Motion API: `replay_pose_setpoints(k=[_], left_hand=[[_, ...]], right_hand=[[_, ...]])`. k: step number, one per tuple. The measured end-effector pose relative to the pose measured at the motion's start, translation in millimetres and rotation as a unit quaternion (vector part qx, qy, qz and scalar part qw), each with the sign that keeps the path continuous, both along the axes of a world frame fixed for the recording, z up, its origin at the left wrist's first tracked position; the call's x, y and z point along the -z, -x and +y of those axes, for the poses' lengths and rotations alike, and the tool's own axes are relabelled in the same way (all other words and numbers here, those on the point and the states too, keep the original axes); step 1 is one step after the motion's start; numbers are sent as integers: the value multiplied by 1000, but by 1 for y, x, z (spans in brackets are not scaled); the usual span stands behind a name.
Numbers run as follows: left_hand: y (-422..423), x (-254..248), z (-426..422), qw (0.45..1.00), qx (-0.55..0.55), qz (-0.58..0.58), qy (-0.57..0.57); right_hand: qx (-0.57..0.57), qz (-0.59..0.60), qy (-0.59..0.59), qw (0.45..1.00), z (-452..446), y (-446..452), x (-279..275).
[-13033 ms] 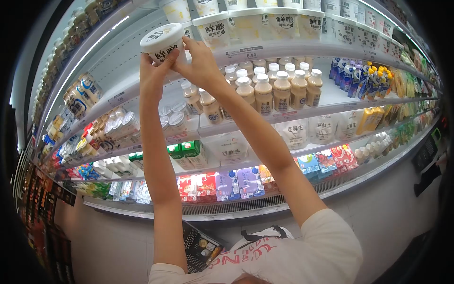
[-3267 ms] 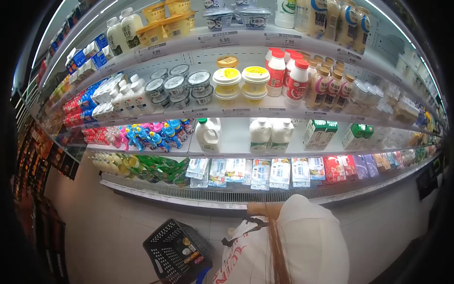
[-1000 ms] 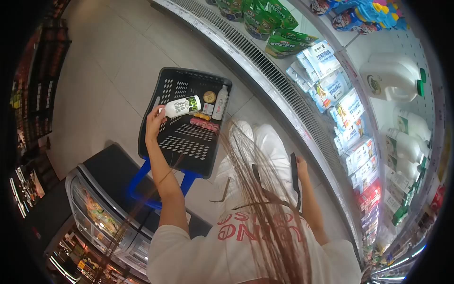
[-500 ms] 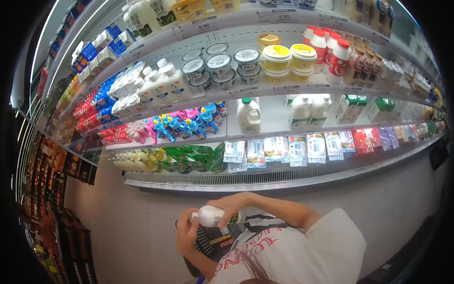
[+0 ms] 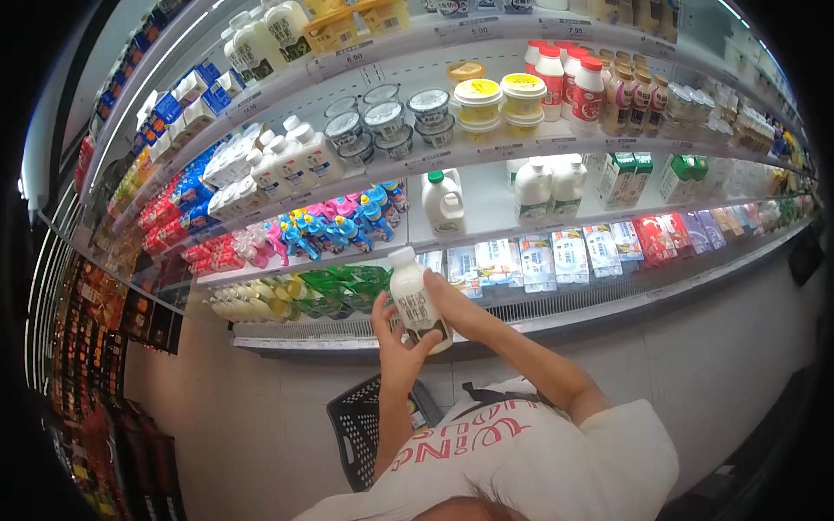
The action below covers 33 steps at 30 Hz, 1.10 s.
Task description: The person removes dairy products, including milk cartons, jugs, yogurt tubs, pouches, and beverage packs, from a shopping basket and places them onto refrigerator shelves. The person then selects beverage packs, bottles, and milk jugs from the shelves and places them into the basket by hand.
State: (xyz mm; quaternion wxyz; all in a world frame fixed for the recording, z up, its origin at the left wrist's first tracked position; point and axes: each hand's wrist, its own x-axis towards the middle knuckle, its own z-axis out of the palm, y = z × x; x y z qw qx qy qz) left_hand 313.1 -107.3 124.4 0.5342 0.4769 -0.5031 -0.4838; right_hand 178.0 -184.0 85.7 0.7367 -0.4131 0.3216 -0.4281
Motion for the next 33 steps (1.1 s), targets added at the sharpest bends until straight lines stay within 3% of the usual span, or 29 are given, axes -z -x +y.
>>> replay_pose_setpoints(k=[1,2,4,7,10,13,16,19,22,25,27,28,33], left_hand=[[1,-4,-8,993,-13,-72,89],[0,-16,-14,982,-36,-130,132],[-2,-38,-19,976,-56,-160,136],[-6,-40,-32,983,-27,-16,178],[-8,-61,-30,983,4,173,68],[-5,-59,-43,959,12,266,99],[-8,-54,-62,972,-42,173,154],[-18,-72,-75,963,-90,141,210],[-41,-97,-106,936,-141,104,305],[-78,-139,-147,913,-93,153,366],[-112,-172,-179,915,-62,84,389],[-130,-189,-199,913,-31,69,401],[-189,-264,-285,882,-87,-44,462]], right_hand=[[-16,-46,-44,998,8,-1,-49],[-11,-95,-79,992,-3,-1,-52],[-34,-138,-30,989,-5,-2,-89],[-57,-126,-9,990,-19,0,-110],[-72,-81,51,993,-33,-1,-113],[-35,-44,80,995,-40,-9,-126],[0,-4,144,990,-51,-21,-136],[-26,62,327,943,-68,-37,-148],[60,188,555,808,-96,-64,-181],[67,178,545,817,-120,-94,-234],[152,166,597,770,-146,-120,-262],[178,140,578,784,-162,-135,-275],[242,133,615,739,-241,-187,-337]])
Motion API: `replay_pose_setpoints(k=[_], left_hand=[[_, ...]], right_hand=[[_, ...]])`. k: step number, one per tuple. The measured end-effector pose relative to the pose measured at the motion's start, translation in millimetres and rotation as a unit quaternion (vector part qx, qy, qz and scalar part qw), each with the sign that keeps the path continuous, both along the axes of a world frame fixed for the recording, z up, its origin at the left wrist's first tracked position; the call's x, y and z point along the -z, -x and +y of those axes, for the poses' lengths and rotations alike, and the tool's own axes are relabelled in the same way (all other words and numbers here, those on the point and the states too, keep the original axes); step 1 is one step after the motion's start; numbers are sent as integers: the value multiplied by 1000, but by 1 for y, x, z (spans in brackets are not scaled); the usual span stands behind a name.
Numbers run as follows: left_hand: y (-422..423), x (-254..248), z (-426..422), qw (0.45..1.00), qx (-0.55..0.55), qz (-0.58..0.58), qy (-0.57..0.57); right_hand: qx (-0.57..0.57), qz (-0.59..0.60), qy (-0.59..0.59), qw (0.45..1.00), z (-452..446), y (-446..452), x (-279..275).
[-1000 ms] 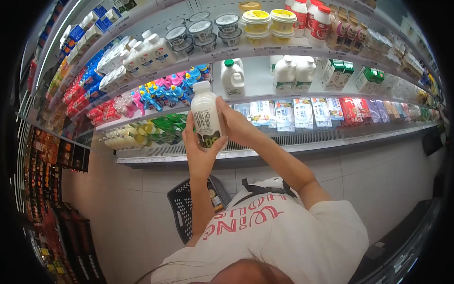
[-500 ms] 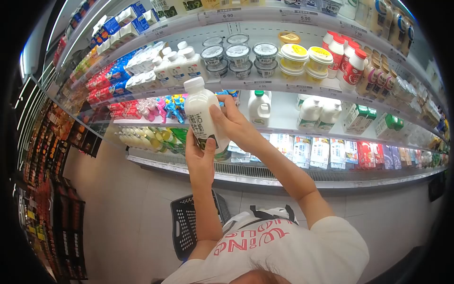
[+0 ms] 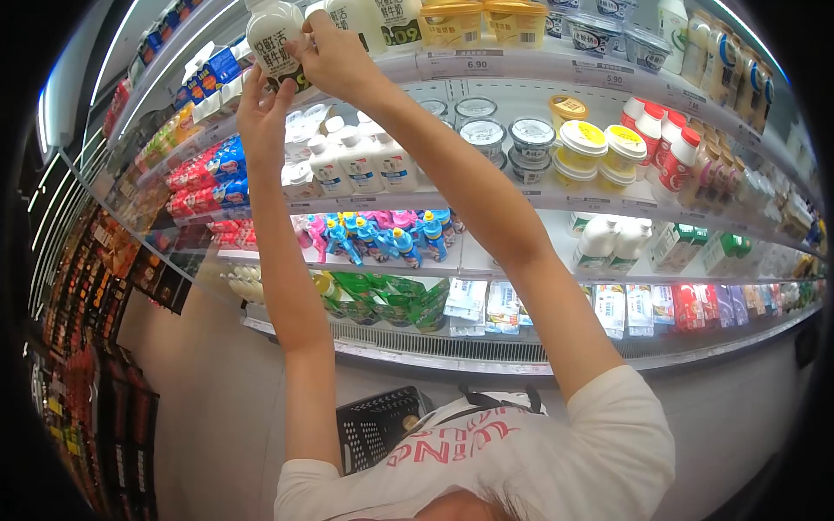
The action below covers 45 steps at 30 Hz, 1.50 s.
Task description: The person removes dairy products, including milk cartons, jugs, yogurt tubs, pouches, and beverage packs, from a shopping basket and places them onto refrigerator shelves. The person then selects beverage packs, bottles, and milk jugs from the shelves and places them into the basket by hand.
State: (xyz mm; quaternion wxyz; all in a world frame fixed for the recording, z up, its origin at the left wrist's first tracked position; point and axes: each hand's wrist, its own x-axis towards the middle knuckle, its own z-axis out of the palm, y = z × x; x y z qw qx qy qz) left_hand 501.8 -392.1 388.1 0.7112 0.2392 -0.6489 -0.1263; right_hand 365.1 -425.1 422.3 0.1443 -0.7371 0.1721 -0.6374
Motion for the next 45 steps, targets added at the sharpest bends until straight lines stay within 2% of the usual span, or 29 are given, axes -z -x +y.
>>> replay_pose_setpoints(k=[1,4,7,9,15,16,17,20,22,24,26,28,29,30,31,32,33,34,35,36,37,38,39,40,41,42,43,44,45], left_hand=[[-8,-7,-17,1000,-2,5,16],[-21,-20,-56,999,2,11,47],[-29,-20,-84,998,7,1,55],[-32,-19,-100,998,-32,-34,37],[-35,-19,-124,983,-149,-101,-34],[-41,-15,-139,991,-98,-92,1],[-38,-17,-128,992,-80,-84,-46],[-49,-14,-148,992,-46,-111,-25],[-46,-11,-147,986,-33,-163,7],[-41,-9,-139,980,-86,-175,-33],[-36,-8,-137,975,-135,-175,15],[-37,-8,-135,962,-197,-190,3],[-34,-6,-129,949,-246,-197,13],[-29,-3,-114,902,-360,-221,94],[-27,2,-96,886,-397,-200,133],[-25,12,-63,883,-398,-205,140],[-47,35,-46,838,-456,-290,-82],[-18,59,15,951,-261,-154,66],[-14,93,62,969,-214,-120,-34],[-21,130,102,968,-181,-137,-108],[-31,172,137,942,-180,-155,-236],[-63,250,161,907,-190,-151,-344],[-68,303,195,900,-170,-78,-395],[-80,368,232,837,-228,-22,-497],[-80,432,274,757,-300,59,-577],[-79,494,317,642,-374,37,-668],[-79,574,363,562,-419,14,-713],[-59,603,398,489,-415,7,-768],[-38,614,416,452,-396,43,-798]], right_hand=[[5,-8,18,1000,-12,-8,-9],[116,26,46,992,-40,-30,-24],[137,6,57,989,-62,-38,-20],[157,21,54,986,-78,-43,-14],[166,-36,11,985,-78,-53,1],[171,-52,22,984,-85,-58,5],[146,-58,26,987,-85,-59,6],[104,-47,-5,993,-84,-62,12],[202,-9,39,979,-78,-67,19],[179,40,21,983,-73,-59,20],[189,47,55,979,-77,-56,24],[209,56,119,969,-84,-53,32],[204,74,115,969,-70,-43,32],[187,56,141,970,-57,-34,36],[169,-14,219,961,-54,-30,45],[163,35,200,966,-30,-13,60],[164,26,213,963,12,10,69],[7,28,24,999,54,24,92],[-21,57,-51,997,84,39,140],[-44,84,-120,988,109,57,192],[-59,106,-171,978,130,76,240],[-69,130,-202,968,145,96,281],[-69,254,-258,930,161,118,336],[-74,326,-365,869,182,140,384],[-60,403,-467,785,197,174,437],[-45,409,-501,761,216,200,483],[-44,449,-521,725,229,233,534],[-41,485,-541,686,239,255,568],[-57,518,-501,691,245,256,580]])
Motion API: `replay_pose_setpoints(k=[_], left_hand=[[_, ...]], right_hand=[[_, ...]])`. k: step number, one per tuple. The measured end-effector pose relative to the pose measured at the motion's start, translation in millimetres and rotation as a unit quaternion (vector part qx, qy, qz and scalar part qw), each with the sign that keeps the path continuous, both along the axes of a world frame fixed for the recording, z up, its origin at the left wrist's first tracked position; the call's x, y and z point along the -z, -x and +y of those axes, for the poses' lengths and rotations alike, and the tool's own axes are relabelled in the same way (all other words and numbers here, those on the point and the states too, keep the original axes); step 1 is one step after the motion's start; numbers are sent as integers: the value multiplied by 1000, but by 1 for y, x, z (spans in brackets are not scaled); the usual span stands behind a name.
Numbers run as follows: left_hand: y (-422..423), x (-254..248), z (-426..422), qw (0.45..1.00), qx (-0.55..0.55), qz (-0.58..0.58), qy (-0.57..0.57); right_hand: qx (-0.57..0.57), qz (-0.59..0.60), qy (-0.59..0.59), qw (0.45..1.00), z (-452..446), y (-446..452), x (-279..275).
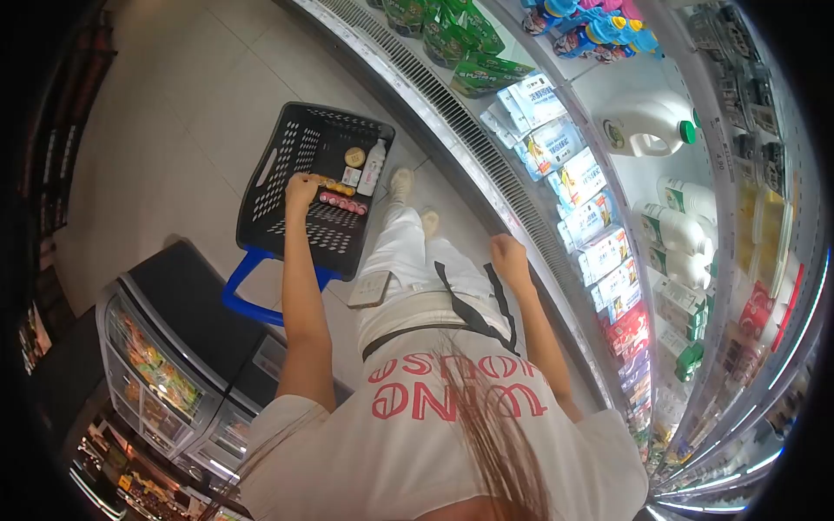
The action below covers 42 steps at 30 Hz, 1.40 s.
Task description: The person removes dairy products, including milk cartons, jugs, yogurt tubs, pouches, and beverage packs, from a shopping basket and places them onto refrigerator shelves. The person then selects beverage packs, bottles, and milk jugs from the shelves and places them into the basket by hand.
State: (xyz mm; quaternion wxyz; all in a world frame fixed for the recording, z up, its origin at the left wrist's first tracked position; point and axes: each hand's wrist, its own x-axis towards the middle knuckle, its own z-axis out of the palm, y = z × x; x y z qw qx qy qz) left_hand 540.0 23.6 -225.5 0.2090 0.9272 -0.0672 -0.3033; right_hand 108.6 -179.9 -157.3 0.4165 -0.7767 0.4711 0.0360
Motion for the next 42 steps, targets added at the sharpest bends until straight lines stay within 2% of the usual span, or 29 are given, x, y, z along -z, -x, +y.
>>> replay_pose_setpoints(k=[1,2,5,6,7,9,10,13,14,17,21,22,25,26,29,30,31,33,34,35,37,39,41,42], left_hand=[[16,40,21,998,-34,22,46],[29,94,44,996,-19,9,84],[64,195,71,1000,-15,-13,-8],[66,206,68,999,-3,12,-49],[64,249,72,995,23,29,-94],[59,296,57,998,-16,-3,-66],[53,332,49,995,-10,-8,-95],[40,418,34,998,25,-48,-29],[37,440,27,991,78,-91,-66],[33,448,-2,986,86,-83,-117],[27,491,-4,981,87,-39,-166],[29,498,-1,981,81,-94,-152],[20,501,8,982,111,-64,-137],[19,499,9,981,107,-124,-100],[4,467,13,994,40,-98,-6],[-5,445,19,988,80,-133,-11],[-16,419,26,992,-19,26,119],[-27,361,33,950,-152,124,244],[-32,318,32,938,-177,164,247],[-34,272,29,893,-227,229,313],[-32,166,17,838,-212,294,409],[-24,82,8,791,-143,327,497],[-3,-23,-18,784,-90,313,528],[7,-75,-35,811,-32,284,510]], right_hand=[[-46,10,24,999,6,-2,12],[-91,19,49,994,9,-5,23],[-55,-68,-11,996,24,-68,22],[-49,-72,-36,996,29,-87,29],[-39,-88,-69,993,35,-101,37],[-16,-126,-134,983,47,-128,68],[-17,-134,-145,980,53,-136,85],[-52,-116,-125,984,59,-148,140],[-56,-111,-120,985,59,-149,159],[-65,-98,-113,987,55,-152,200],[-55,-131,-106,984,45,-151,235],[-56,-119,-90,987,43,-149,240],[-21,-115,-109,987,36,-148,249],[-21,-110,-111,988,35,-146,250],[-11,-115,-106,988,32,-141,232],[8,-92,-122,988,31,-142,217],[1,-113,-112,987,30,-143,204],[-9,-153,-85,984,29,-140,178],[2,-167,-96,981,28,-143,160],[-2,-172,-104,980,27,-144,138],[-9,-190,-111,975,20,-156,87],[-3,-202,-139,969,11,-171,28],[-13,-244,-148,958,3,-181,-30],[-18,-288,-177,941,-1,-184,-53]])
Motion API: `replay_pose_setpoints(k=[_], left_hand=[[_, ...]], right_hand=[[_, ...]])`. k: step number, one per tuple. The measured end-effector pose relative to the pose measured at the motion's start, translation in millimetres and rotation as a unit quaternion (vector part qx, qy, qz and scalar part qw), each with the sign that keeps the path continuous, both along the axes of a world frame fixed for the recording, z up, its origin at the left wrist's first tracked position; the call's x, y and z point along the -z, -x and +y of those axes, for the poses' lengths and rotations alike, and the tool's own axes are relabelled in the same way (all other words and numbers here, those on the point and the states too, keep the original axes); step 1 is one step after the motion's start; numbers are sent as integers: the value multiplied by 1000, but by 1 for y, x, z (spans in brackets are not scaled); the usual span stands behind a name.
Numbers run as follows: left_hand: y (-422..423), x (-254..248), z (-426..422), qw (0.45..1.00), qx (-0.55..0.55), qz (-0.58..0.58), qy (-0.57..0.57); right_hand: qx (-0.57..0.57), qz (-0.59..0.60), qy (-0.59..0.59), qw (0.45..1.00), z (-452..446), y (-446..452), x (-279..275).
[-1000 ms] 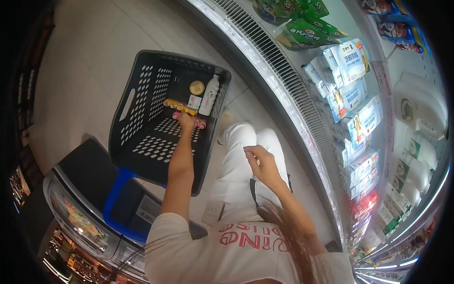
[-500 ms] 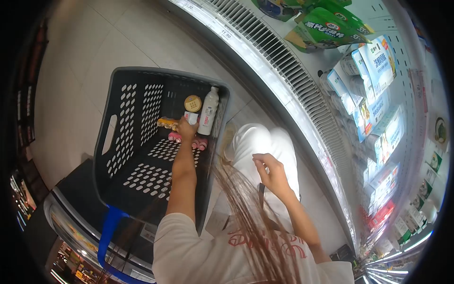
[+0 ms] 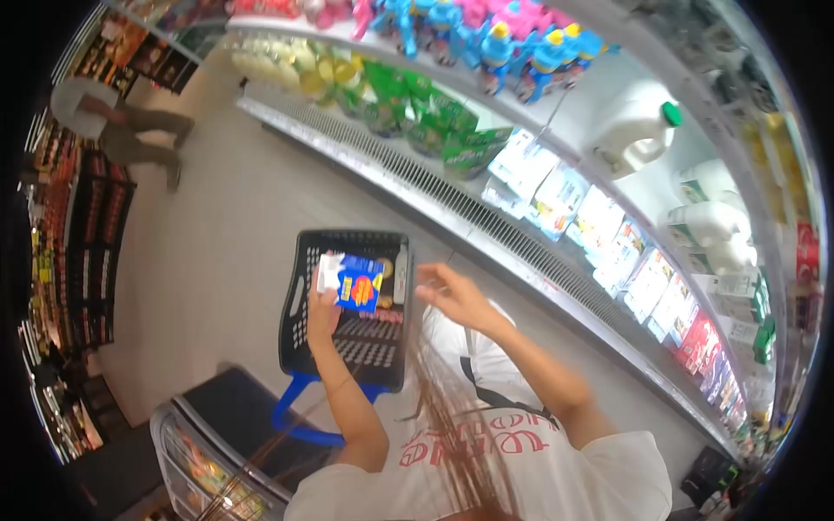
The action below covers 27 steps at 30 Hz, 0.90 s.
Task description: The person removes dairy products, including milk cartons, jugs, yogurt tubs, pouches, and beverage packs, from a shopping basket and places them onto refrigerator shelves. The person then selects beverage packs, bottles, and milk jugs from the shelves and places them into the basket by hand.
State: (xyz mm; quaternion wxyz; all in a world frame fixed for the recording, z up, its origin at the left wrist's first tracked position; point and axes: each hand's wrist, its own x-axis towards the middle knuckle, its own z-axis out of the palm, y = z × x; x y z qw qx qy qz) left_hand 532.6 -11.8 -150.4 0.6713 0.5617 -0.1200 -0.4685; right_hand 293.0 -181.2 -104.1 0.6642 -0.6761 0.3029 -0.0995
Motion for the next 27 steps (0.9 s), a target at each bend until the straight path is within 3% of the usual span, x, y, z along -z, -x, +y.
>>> replay_pose_setpoints(k=[1,2,3,5,6,9,10,14,17,21,23,27], left_hand=[[12,-42,-15,996,27,-28,75],[29,-93,-32,992,47,-107,53],[39,-112,-40,989,74,-84,97],[71,-172,-59,991,90,-64,81],[86,-188,-70,992,80,-54,85],[122,-189,-98,999,3,-53,6],[137,-197,-101,997,29,-57,50],[182,-236,-112,981,89,-110,132],[187,-261,-127,974,72,-121,178],[153,-301,-159,947,42,-171,270],[123,-322,-178,933,13,-165,321],[54,-408,-229,871,-56,-270,407]], right_hand=[[-9,-48,-26,998,0,-2,-23],[-37,-71,-52,995,-3,-3,-50],[-72,-90,-81,990,-6,-2,-74],[-98,-102,75,987,-6,6,-122],[-89,-54,22,994,-7,14,-149],[50,-65,-90,993,-7,36,-181],[69,-91,-95,989,-10,46,-186],[219,-139,-29,965,-23,69,-199],[226,-192,14,955,-37,65,-223],[159,-209,136,955,-74,42,-278],[117,-263,223,931,-94,17,-313],[88,-317,379,865,-140,-44,-407]])
